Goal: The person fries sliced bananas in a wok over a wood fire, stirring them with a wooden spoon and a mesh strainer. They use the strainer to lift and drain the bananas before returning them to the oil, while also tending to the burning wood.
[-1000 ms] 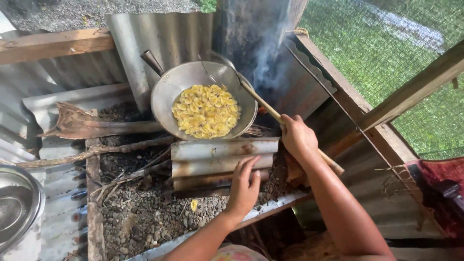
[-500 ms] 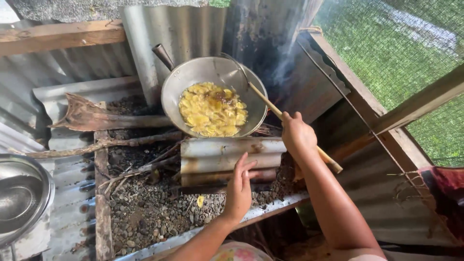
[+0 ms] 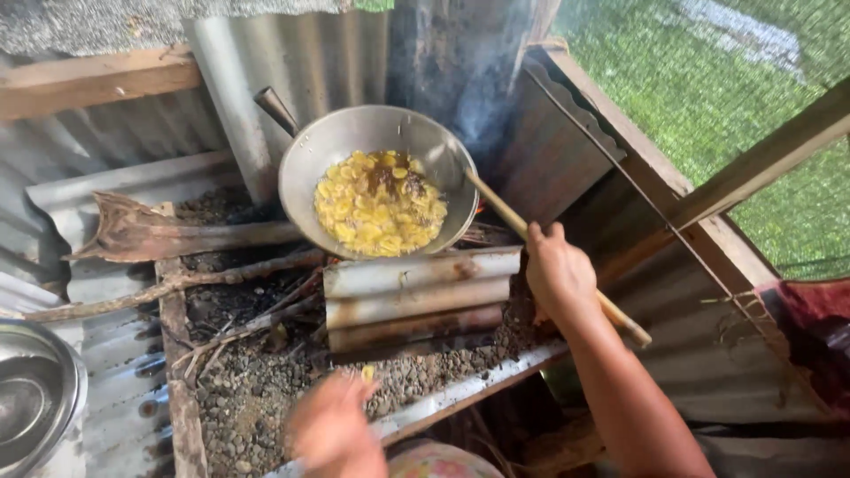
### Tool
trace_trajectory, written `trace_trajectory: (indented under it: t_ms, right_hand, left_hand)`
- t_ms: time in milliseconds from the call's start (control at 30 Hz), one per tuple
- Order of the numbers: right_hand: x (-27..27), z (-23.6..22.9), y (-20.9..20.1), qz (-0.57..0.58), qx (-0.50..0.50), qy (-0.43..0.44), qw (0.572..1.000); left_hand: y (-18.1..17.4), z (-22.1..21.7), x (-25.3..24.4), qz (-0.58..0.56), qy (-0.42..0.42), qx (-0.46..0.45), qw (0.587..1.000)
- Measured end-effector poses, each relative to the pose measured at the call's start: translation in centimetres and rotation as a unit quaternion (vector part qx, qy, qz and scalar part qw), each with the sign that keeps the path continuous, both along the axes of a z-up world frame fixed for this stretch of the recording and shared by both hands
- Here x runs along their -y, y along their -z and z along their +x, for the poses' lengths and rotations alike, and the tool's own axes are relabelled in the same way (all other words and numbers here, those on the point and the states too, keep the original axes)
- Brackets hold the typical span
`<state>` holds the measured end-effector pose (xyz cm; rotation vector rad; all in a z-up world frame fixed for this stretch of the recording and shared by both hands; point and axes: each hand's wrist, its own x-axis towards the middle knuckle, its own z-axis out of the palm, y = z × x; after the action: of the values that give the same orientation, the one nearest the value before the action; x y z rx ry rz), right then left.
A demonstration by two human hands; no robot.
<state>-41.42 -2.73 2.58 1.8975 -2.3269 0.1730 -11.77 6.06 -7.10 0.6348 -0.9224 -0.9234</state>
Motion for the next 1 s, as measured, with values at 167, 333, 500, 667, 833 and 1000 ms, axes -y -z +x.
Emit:
trace_trajectory:
  t_ms: [167,333,500,667,833,1000]
  right_hand:
    - [-2.9,1.8,-2.5,0.057,0.072,-0.010,0.996]
    - [-5.6,2.9,-4.6,0.026,0.048,-0.062,0.997]
    - [-4.5,3.4,-4.0,0.025,0.022,-0.064,0.997]
    - [-5.5,2.8,-5.0,0.088,0.007,-0.044,0.995]
    - [-4.2,3.1,-4.2,-0.004,-0.016,-0.047,0.999]
    - [-3.3,3.0,-2.4,-0.011,-0.002,0.043,0.999]
  left_hand:
    - [-1.9,2.9,-1.1,-0.060,-0.098,-0.055,0.992]
    - [-4.3,5.2,-2.2,-0.070,-0.119,-0.089,0.986]
    - [-5.7,7.3,-2.0,-0.087,-0.110,-0.118,0.983]
    - [-6.5,8.4,-2.4,-0.093,-0.106,-0.136,0.981]
    - [-7.0,8.0,-0.9,-0.122,-0.078,-0.159,0.977]
    - [-7.3,6.9,-0.8,-0.136,-0.045,-0.181,0.973]
